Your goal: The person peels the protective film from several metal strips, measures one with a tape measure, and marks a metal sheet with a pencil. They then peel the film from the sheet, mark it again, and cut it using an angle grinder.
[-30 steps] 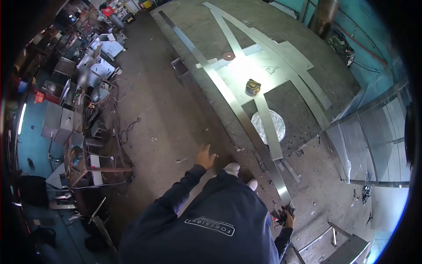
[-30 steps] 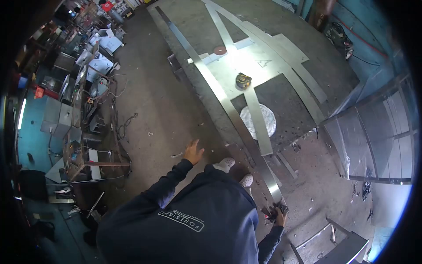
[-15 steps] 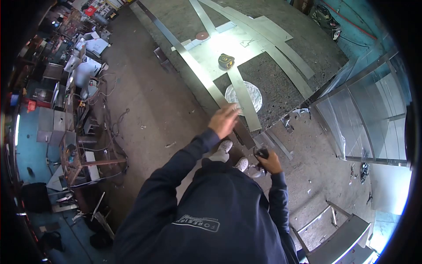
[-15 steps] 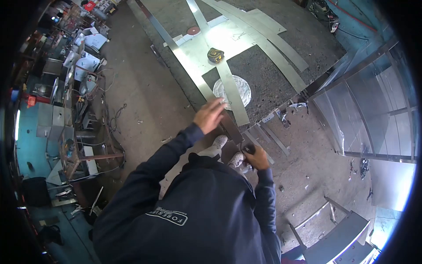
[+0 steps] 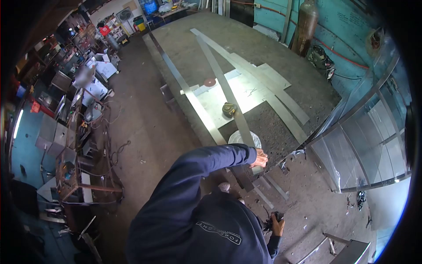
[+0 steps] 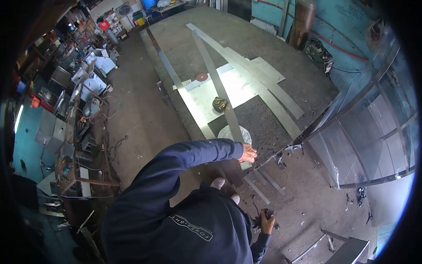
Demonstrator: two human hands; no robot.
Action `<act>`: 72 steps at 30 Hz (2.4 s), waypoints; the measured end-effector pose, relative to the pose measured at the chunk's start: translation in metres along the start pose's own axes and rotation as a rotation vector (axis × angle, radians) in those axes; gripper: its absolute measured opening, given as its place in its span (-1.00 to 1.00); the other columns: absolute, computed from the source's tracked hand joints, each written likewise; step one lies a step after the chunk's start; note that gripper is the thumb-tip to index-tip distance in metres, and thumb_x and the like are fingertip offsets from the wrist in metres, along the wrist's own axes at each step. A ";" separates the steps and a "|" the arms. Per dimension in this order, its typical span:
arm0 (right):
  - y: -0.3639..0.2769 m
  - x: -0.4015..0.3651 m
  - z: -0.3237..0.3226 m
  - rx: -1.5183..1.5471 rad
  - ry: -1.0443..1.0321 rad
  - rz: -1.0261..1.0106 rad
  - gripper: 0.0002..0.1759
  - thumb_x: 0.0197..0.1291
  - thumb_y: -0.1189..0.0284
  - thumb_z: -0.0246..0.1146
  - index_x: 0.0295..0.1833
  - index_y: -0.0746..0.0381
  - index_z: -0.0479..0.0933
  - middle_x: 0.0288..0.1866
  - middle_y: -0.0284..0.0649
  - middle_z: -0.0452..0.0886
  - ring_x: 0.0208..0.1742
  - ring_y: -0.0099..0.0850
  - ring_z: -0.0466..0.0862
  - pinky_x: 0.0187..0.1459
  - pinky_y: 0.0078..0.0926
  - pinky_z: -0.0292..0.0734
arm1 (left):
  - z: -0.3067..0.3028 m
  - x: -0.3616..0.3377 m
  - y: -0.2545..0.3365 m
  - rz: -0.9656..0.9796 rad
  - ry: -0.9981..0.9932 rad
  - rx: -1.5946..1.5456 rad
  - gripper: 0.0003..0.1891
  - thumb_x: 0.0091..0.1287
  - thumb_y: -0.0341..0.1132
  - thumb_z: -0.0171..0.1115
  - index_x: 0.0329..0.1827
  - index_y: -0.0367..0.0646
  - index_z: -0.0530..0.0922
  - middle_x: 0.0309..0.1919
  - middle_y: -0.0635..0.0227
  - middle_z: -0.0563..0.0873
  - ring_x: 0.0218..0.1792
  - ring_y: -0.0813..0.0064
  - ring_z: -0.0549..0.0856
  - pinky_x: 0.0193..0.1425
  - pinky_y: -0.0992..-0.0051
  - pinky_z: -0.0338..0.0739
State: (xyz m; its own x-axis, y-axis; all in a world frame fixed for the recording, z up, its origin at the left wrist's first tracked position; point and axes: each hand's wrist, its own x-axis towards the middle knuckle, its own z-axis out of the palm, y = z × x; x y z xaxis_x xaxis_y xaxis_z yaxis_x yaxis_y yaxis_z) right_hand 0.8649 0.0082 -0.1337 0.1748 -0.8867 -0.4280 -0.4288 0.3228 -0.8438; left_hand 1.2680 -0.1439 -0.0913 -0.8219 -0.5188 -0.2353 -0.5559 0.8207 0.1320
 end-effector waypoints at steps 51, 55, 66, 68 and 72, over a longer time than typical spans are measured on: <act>-0.130 0.079 0.077 0.621 -0.332 0.087 -0.76 0.27 0.37 0.31 -0.06 0.31 0.58 -0.31 -0.34 0.65 -0.39 -0.55 0.62 -0.35 -0.57 0.50 | 0.024 -0.034 0.195 -1.114 1.035 -2.010 -0.52 0.42 -0.11 0.24 0.28 -0.20 0.46 0.02 0.34 0.67 0.02 0.50 0.68 -0.01 0.48 0.62; -0.163 0.061 0.072 0.436 -0.406 0.018 -0.78 0.26 0.38 0.31 -0.13 0.33 0.61 -0.31 -0.33 0.68 -0.39 -0.57 0.62 -0.33 -0.58 0.50 | 0.007 -0.039 0.200 -0.967 1.157 -2.281 -0.48 0.47 -0.02 0.11 0.35 -0.16 0.38 0.15 0.26 0.61 0.13 0.41 0.63 0.15 0.33 0.55; -0.172 0.000 0.069 0.288 -0.577 0.097 -0.68 0.20 0.30 0.36 -0.15 0.37 0.64 -0.39 -0.29 0.68 -0.38 -0.56 0.63 -0.33 -0.54 0.52 | -0.025 -0.038 0.208 -0.385 1.502 -2.511 -0.40 0.52 0.08 -0.11 0.43 -0.18 0.25 0.29 0.00 0.48 0.30 0.12 0.49 0.37 0.17 0.37; -0.159 -0.002 0.070 0.258 -0.581 -0.004 -0.70 0.21 0.30 0.35 -0.18 0.37 0.64 -0.40 -0.26 0.69 -0.40 -0.53 0.64 -0.35 -0.52 0.53 | -0.025 -0.034 0.209 -0.390 1.471 -2.546 -0.38 0.50 0.10 -0.09 0.43 -0.18 0.24 0.30 0.00 0.47 0.32 0.12 0.47 0.38 0.17 0.36; -0.153 -0.012 0.062 0.456 -0.754 0.220 -0.72 0.26 0.34 0.33 -0.07 0.34 0.59 -0.33 -0.26 0.68 -0.38 -0.47 0.66 -0.33 -0.50 0.55 | -0.016 -0.021 0.217 -0.125 1.531 -2.649 -0.16 0.38 0.35 -0.12 0.47 -0.18 0.20 0.32 0.04 0.42 0.35 0.12 0.41 0.38 0.12 0.32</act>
State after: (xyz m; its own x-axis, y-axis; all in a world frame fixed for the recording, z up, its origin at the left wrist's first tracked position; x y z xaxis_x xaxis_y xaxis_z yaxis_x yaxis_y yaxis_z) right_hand 0.9832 -0.0100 -0.0189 0.7330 -0.3893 -0.5578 -0.1566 0.7015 -0.6953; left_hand 1.1627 0.0410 -0.0428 0.0770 -0.9621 -0.2616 0.9703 0.0120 0.2417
